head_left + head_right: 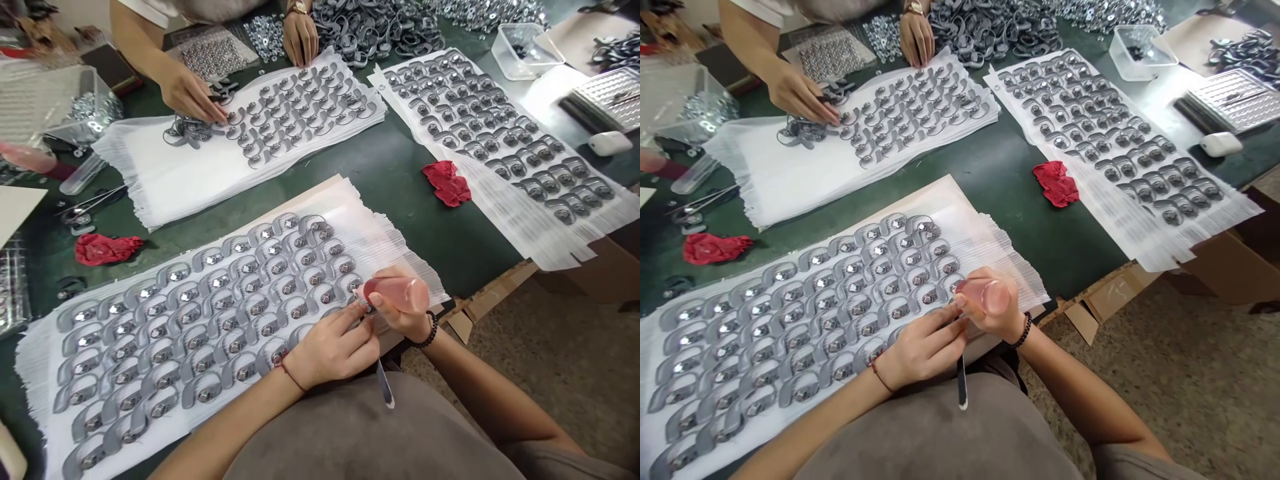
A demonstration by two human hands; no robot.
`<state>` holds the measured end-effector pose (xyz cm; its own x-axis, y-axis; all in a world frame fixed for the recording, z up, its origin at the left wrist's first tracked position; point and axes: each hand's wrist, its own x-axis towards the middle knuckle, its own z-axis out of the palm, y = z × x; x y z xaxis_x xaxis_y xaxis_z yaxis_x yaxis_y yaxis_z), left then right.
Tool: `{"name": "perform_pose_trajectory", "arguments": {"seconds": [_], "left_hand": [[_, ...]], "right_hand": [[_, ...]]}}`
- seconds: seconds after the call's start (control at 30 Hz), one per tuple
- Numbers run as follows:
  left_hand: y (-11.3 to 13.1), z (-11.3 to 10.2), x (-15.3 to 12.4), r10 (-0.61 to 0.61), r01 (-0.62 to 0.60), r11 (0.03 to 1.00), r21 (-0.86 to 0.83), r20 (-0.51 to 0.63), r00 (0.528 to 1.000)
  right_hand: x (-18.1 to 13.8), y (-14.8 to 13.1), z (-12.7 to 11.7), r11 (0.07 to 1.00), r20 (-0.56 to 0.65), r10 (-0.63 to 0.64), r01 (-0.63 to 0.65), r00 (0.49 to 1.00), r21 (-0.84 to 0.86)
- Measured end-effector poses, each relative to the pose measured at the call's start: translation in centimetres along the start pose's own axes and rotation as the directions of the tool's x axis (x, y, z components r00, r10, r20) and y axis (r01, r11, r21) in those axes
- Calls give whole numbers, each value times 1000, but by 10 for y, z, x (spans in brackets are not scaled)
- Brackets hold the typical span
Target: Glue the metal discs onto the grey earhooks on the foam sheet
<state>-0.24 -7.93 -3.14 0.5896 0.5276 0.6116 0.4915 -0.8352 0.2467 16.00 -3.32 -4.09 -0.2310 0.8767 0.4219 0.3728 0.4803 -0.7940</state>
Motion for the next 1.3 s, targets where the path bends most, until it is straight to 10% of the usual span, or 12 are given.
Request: {"name": "perform_pose_trajectory", "arguments": {"seconds": [1.3], "left_hand": [[-1, -2, 4, -81, 81, 996, -48, -1, 997]], "right_hand": [[0, 1, -1, 994, -21, -77, 75, 997, -82]]}}
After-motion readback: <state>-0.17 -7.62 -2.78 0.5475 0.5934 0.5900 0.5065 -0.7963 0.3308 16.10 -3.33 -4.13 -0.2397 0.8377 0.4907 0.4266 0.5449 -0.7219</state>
